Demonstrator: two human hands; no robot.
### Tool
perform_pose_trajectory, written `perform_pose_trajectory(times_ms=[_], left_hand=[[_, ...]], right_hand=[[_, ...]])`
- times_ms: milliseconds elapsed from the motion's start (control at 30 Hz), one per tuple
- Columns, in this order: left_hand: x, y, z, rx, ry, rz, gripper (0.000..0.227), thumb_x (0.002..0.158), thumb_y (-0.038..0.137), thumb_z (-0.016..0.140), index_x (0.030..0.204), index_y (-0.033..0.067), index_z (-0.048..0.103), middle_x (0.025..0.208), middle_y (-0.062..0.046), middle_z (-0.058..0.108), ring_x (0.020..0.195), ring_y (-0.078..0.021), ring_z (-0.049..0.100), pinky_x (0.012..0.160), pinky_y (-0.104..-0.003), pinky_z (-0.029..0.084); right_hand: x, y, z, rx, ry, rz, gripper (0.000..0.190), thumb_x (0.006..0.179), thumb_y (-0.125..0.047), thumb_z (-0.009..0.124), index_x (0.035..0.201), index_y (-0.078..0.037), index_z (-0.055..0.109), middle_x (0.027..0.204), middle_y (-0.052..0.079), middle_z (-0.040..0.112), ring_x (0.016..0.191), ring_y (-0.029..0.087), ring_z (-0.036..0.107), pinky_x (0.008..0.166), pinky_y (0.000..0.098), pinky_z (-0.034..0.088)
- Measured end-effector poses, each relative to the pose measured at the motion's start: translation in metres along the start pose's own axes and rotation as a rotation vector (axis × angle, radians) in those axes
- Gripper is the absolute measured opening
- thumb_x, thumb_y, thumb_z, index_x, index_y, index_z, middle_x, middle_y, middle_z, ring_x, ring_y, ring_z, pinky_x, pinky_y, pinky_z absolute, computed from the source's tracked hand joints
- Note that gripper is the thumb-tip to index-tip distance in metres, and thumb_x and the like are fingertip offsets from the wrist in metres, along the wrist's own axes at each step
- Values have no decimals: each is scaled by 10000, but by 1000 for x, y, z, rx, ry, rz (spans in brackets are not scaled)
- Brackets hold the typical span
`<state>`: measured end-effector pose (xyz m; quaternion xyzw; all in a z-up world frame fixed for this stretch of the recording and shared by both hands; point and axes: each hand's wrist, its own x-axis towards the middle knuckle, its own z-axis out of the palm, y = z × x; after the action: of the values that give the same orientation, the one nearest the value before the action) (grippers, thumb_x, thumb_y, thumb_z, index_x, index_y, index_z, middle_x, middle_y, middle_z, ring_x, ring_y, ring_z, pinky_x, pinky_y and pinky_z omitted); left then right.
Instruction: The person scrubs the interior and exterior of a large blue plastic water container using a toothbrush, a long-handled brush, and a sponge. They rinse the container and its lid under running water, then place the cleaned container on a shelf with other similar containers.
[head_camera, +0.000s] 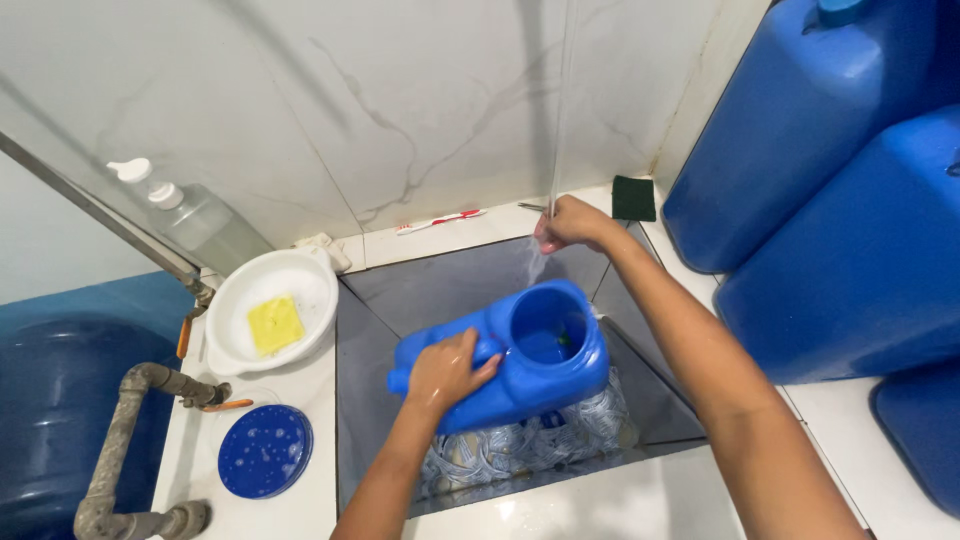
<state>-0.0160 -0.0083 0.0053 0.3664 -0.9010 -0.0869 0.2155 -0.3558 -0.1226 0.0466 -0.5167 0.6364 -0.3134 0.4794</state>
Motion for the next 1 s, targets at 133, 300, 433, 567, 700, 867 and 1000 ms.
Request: perform_pose_trajectory(times_ms=[133,300,433,567,700,867,1000], left_hand=[[61,22,15,-136,-5,0,477,829,431,709,1071,27,635,926,-248,718,848,-436,690,730,-542,542],[141,11,43,-375,-92,19,385,838,402,685,1016,65,741,986,-219,740,945,-413,711,845,-508,562],[159,-2,70,-166,-108,28,447,928,452,584,997,31,718,966,-242,721,918,-450,687,814,-552,538],[140,-2,91,-75,-172,-187,587,1074,472,377,979,-10,699,933,-301,710,929,-476,697,879,-578,527],[114,11,108,-185,-75,-427,601,1086,449,328,1030,-67,630,925,-330,699,905,-512,686,834,-600,527],[83,26,114,-323,4,-333,552,1051,408,486,1104,-135,564,888,-370,677,884,-532,677,812,-586,535],[69,53,80,-289,-36,-430,549,1013,409,533,1143,-122,576,890,-353,688,876,-514,687,801,-574,542]], right_hand=[[-22,-37,-2,108,-25,-8,162,885,25,564,969,106,676,936,182,715,804,237,751,735,334,672],[-38,-64,3,153,15,-15,192,924,-15,520,970,92,672,905,194,717,783,256,749,703,340,650],[-47,-63,5,257,50,-34,175,922,-15,544,967,92,675,894,174,729,805,258,761,730,323,656],[-48,-19,18,-118,20,-158,163,856,-4,617,981,41,712,888,108,767,820,210,752,737,308,613],[-35,31,38,-360,148,-413,173,865,-39,627,979,40,730,866,135,751,794,215,744,726,329,584],[-21,20,28,-89,234,-195,208,962,-76,552,908,55,704,800,131,741,715,209,754,659,314,606],[-28,-9,21,-7,169,-105,230,957,-36,517,916,97,700,797,180,723,708,254,742,668,340,619]])
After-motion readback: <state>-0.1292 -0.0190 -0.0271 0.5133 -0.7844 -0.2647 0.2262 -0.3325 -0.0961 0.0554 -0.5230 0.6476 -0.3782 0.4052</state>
